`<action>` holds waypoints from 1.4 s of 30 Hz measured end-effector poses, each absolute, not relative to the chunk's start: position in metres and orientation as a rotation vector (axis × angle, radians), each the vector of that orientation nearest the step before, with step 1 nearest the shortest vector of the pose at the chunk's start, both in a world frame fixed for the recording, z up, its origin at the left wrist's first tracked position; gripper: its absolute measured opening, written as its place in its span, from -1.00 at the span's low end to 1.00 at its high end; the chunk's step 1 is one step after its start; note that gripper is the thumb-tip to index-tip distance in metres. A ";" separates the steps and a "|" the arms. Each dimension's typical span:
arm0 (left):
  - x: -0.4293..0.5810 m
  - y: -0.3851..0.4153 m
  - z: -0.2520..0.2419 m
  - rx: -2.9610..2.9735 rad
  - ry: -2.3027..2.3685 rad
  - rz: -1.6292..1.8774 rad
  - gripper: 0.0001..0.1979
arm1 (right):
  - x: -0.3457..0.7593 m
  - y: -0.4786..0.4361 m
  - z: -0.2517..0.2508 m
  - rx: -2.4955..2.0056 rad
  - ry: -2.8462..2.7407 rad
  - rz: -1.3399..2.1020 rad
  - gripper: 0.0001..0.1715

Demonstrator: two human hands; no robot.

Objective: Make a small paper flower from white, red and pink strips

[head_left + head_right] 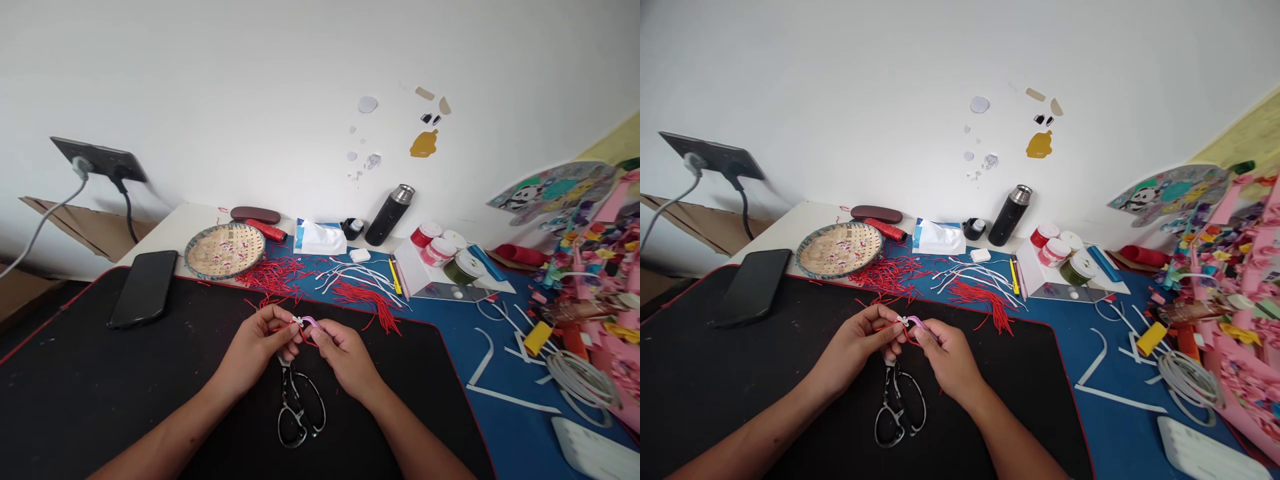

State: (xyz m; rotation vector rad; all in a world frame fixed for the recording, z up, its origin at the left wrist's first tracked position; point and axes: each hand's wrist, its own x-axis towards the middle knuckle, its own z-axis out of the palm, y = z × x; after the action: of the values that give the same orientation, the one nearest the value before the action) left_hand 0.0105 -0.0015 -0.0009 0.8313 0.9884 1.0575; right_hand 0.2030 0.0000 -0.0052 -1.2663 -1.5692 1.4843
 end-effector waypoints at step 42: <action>0.014 -0.006 -0.006 1.051 0.955 0.789 -0.57 | 0.199 0.000 -0.003 -1.254 -1.569 1.381 -0.66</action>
State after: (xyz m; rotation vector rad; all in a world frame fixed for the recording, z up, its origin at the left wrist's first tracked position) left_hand 0.0145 -0.0060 -0.0055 1.0512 0.9546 0.7887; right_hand 0.1993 -0.0003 -0.0031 -1.2544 -1.5694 1.3813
